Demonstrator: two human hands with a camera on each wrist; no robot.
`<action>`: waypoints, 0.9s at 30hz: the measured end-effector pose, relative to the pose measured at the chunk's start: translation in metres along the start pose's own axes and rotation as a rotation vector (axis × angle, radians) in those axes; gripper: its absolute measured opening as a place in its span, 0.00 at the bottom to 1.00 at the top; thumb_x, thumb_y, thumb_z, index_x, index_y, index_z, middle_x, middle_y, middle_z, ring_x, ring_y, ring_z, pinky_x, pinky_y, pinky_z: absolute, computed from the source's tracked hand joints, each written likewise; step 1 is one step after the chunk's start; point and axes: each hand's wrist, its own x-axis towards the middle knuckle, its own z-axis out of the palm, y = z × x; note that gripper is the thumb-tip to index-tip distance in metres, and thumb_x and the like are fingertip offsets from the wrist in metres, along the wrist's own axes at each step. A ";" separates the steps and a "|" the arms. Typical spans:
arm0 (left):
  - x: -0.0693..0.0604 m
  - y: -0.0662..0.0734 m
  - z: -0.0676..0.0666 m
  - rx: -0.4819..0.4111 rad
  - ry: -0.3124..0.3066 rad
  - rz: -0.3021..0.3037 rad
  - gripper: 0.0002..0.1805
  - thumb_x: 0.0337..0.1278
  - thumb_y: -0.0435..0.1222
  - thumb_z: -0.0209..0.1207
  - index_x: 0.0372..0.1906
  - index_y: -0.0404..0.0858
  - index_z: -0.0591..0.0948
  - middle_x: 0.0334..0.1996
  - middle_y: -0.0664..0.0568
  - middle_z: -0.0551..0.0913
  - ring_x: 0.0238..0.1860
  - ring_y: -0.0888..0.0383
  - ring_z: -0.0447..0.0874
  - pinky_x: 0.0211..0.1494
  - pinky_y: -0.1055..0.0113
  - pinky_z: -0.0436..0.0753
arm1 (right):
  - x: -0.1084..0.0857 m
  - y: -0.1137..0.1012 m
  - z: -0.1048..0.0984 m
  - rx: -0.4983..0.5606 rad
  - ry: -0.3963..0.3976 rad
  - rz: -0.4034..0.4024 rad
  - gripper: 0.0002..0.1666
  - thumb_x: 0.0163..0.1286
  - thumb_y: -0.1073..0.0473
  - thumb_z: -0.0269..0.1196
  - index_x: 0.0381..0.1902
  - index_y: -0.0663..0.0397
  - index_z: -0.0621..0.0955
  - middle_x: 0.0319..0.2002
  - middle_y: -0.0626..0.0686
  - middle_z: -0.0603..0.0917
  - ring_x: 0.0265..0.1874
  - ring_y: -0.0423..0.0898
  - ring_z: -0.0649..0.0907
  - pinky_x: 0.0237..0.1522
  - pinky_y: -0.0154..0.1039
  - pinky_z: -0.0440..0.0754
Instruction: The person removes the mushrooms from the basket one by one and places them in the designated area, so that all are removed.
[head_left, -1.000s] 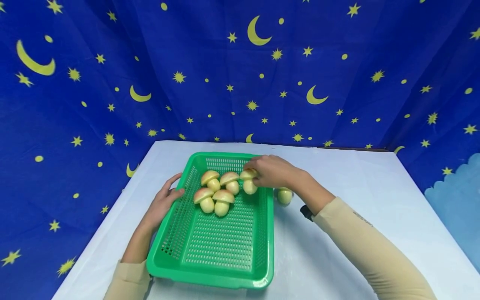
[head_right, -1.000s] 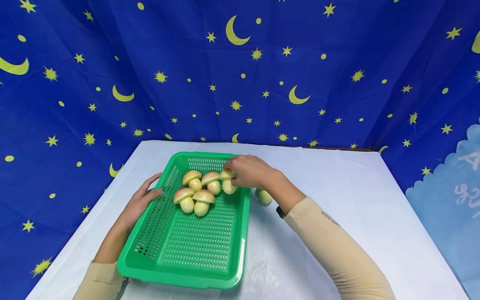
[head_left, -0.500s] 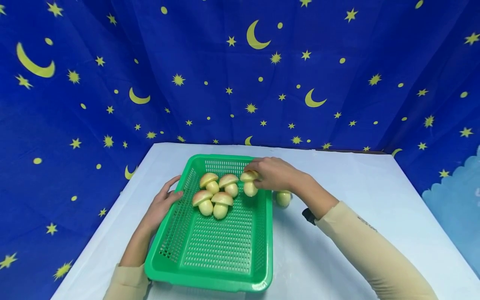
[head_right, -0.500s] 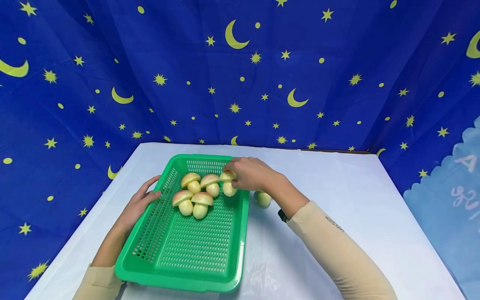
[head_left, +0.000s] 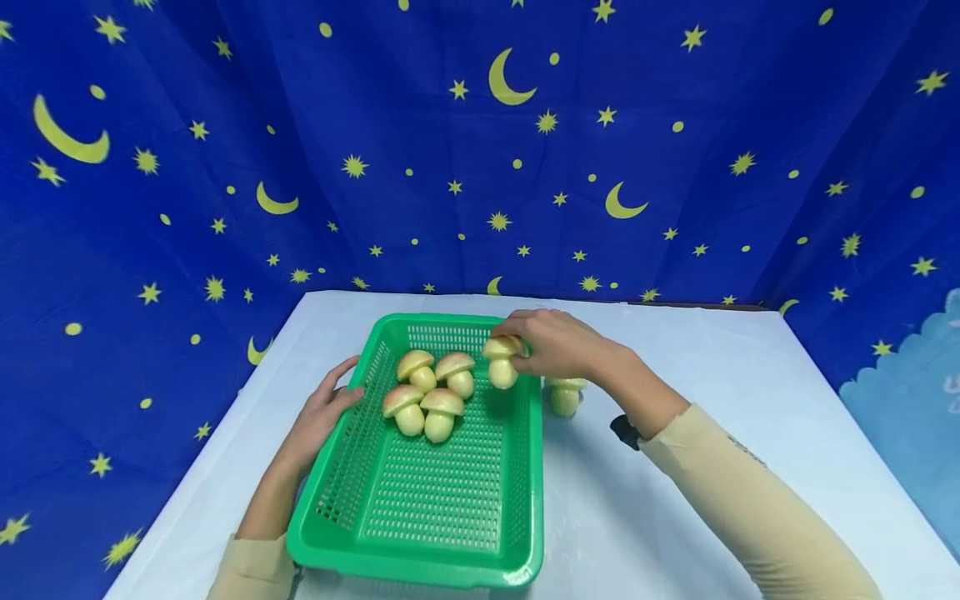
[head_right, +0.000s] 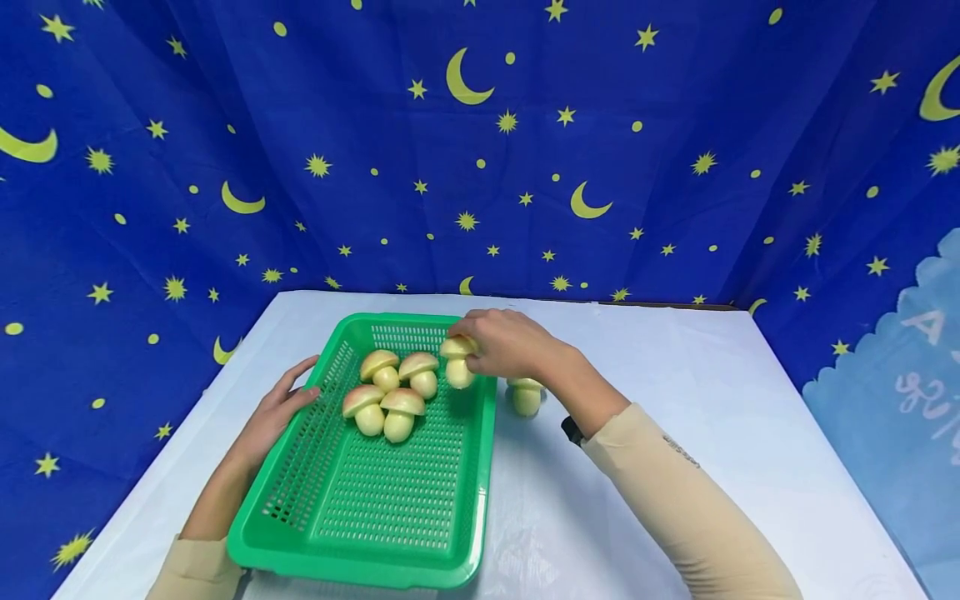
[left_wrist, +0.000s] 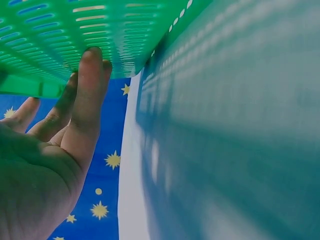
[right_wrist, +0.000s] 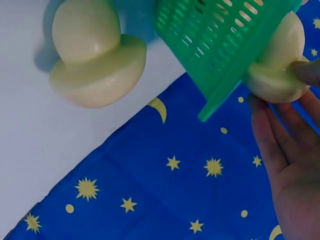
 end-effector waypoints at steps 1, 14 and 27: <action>0.000 -0.001 0.000 0.001 0.002 -0.003 0.33 0.72 0.47 0.50 0.76 0.51 0.53 0.57 0.34 0.73 0.43 0.41 0.82 0.40 0.51 0.83 | -0.001 0.000 0.000 0.000 0.005 0.002 0.23 0.62 0.55 0.64 0.56 0.47 0.81 0.48 0.43 0.80 0.41 0.39 0.77 0.42 0.39 0.78; 0.002 -0.004 -0.001 -0.019 0.005 -0.025 0.33 0.74 0.44 0.48 0.76 0.50 0.51 0.58 0.34 0.71 0.44 0.39 0.81 0.40 0.50 0.83 | -0.017 0.005 -0.016 0.038 0.084 -0.006 0.22 0.64 0.56 0.65 0.56 0.47 0.80 0.53 0.44 0.80 0.46 0.40 0.78 0.46 0.41 0.79; 0.000 -0.003 0.000 -0.012 -0.002 -0.013 0.33 0.73 0.46 0.49 0.77 0.51 0.51 0.58 0.34 0.72 0.44 0.40 0.81 0.40 0.51 0.83 | -0.042 0.021 -0.027 0.052 0.109 0.073 0.21 0.64 0.54 0.66 0.56 0.42 0.80 0.50 0.41 0.79 0.40 0.39 0.76 0.39 0.38 0.78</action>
